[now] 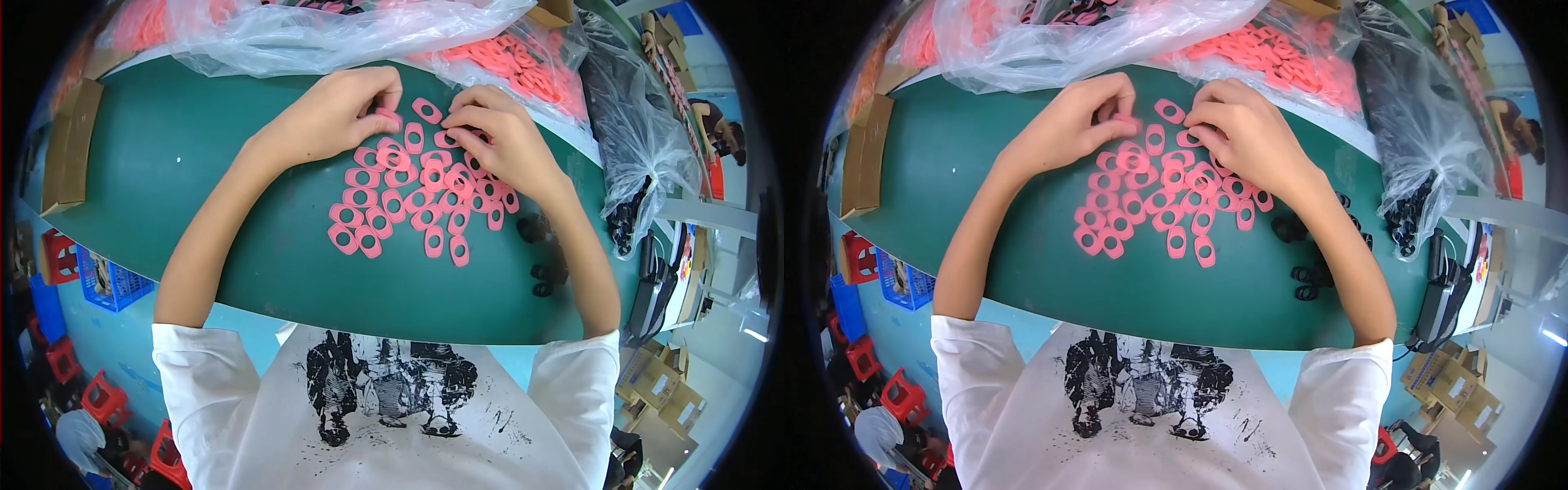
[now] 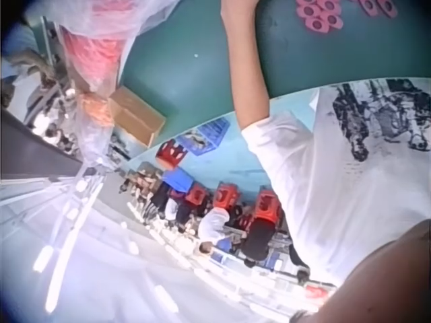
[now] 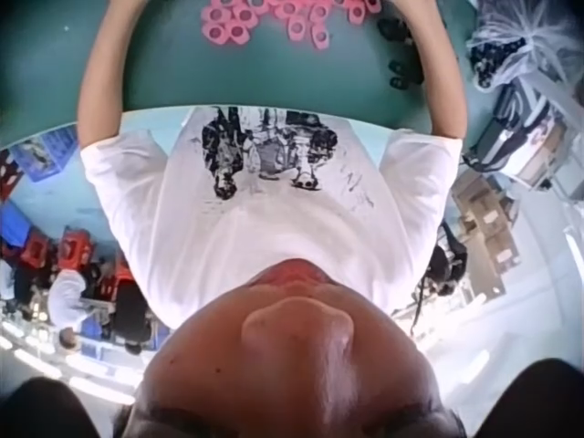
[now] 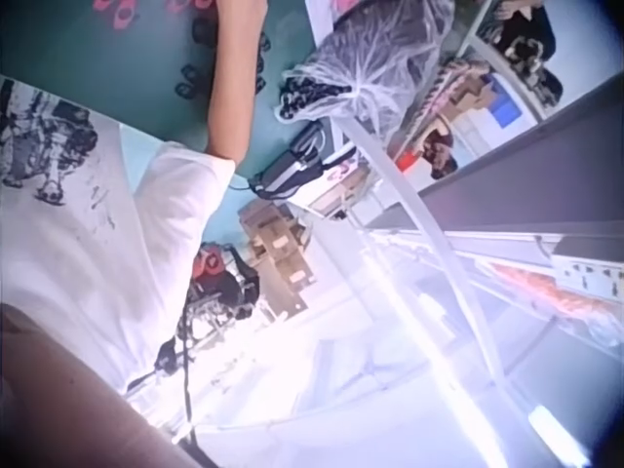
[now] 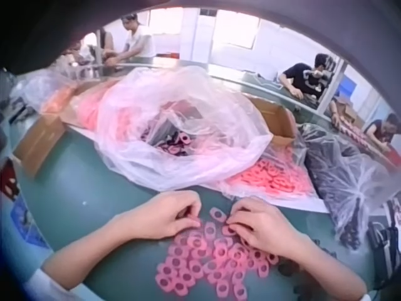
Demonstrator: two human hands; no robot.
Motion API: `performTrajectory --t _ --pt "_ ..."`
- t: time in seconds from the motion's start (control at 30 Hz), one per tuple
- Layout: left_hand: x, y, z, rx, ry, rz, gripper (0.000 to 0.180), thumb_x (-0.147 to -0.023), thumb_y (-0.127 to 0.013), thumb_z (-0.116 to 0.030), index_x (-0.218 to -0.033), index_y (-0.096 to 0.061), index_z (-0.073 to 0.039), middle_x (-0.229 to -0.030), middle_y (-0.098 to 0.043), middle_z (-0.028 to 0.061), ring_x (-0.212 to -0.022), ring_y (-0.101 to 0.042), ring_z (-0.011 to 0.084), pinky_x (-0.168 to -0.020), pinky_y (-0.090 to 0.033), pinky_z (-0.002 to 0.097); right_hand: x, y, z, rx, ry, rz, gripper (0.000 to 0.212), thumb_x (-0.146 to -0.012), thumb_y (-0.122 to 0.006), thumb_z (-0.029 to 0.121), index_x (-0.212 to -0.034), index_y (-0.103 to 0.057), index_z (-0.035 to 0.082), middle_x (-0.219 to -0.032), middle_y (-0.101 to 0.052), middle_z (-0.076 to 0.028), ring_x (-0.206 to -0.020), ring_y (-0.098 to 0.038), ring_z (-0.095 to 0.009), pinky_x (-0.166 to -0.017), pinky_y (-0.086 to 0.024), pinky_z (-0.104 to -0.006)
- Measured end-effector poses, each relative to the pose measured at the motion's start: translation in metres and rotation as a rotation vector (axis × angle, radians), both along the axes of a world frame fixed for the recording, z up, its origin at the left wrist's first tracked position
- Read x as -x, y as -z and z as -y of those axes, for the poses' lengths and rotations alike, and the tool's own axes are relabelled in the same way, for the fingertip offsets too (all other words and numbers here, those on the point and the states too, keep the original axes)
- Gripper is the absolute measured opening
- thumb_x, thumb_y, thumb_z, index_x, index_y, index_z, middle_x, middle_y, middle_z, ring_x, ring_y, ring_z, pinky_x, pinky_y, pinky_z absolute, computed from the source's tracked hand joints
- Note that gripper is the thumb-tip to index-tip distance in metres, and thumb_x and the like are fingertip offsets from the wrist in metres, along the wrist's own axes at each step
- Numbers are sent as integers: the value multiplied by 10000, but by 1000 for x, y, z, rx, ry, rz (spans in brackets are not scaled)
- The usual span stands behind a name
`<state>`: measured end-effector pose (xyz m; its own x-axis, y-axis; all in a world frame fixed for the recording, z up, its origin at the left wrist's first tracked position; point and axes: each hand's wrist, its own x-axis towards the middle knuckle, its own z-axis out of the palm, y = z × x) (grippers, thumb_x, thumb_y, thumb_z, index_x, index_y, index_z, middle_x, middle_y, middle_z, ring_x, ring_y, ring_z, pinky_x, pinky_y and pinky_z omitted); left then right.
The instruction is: The person assembles small black plastic components by hand, fitting them into pink oval rings on an assembly line.
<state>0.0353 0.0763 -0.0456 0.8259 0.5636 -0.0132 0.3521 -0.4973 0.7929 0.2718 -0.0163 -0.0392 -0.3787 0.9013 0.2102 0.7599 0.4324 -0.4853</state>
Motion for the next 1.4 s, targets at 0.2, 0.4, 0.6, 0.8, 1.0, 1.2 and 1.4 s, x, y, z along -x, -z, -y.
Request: performTrajectory --t 0.2,0.4,0.6,0.8,1.0,1.2,1.4 --pt "16 25 -2 -473 48 244 155 -803 -685 -28 -877 -548 -24 -919 -591 72 -874 -559 273 -800 -465 387 12 -15 20 1 -62 -14 185 -737 -742 26 -914 -693 34 -986 -646 -79 -908 -608 -271 -809 -501 -382" --pt "27 19 8 -579 70 255 111 -813 -654 -2 -921 -637 -16 -1035 -629 64 -966 -577 263 -898 -467 373 26 -14 42 30 -89 69 307 -701 -804 114 -984 -687 82 -1034 -639 -59 -992 -591 -279 -860 -483 -392" --pt "31 24 5 -535 16 263 92 -808 -646 24 -895 -640 -6 -1005 -627 73 -923 -587 265 -865 -472 374 6 -29 51 -101 144 -52 269 -722 -746 47 -978 -668 64 -952 -667 -48 -803 -599 -187 -731 -473 -300" --pt "25 18 15 -589 -56 178 124 -789 -656 18 -902 -622 -18 -902 -599 84 -875 -585 280 -796 -485 391 -53 -17 49 -103 448 -25 199 -770 -712 62 -965 -673 58 -952 -660 -34 -784 -577 -133 -680 -441 -271" --pt "22 17 13 -555 -98 221 137 -766 -687 -11 -893 -638 -26 -950 -582 75 -889 -575 280 -793 -476 393 -71 10 34 -152 267 49 158 -798 -729 66 -938 -670 23 -984 -670 -69 -877 -628 -187 -739 -480 -302" --pt "16 -3 35 -505 122 149 209 -749 -751 -101 -930 -673 -30 -929 -577 55 -919 -531 264 -830 -463 395 -7 -17 44 -158 110 -60 179 -749 -744 11 -918 -684 16 -962 -678 -89 -877 -637 -237 -762 -503 -338" --pt "12 2 42 -464 71 190 131 -803 -706 -78 -916 -675 -17 -874 -575 78 -856 -526 261 -764 -463 366 32 -10 27 -13 98 87 140 -783 -733 106 -900 -688 44 -867 -630 -83 -870 -608 -271 -745 -499 -380"
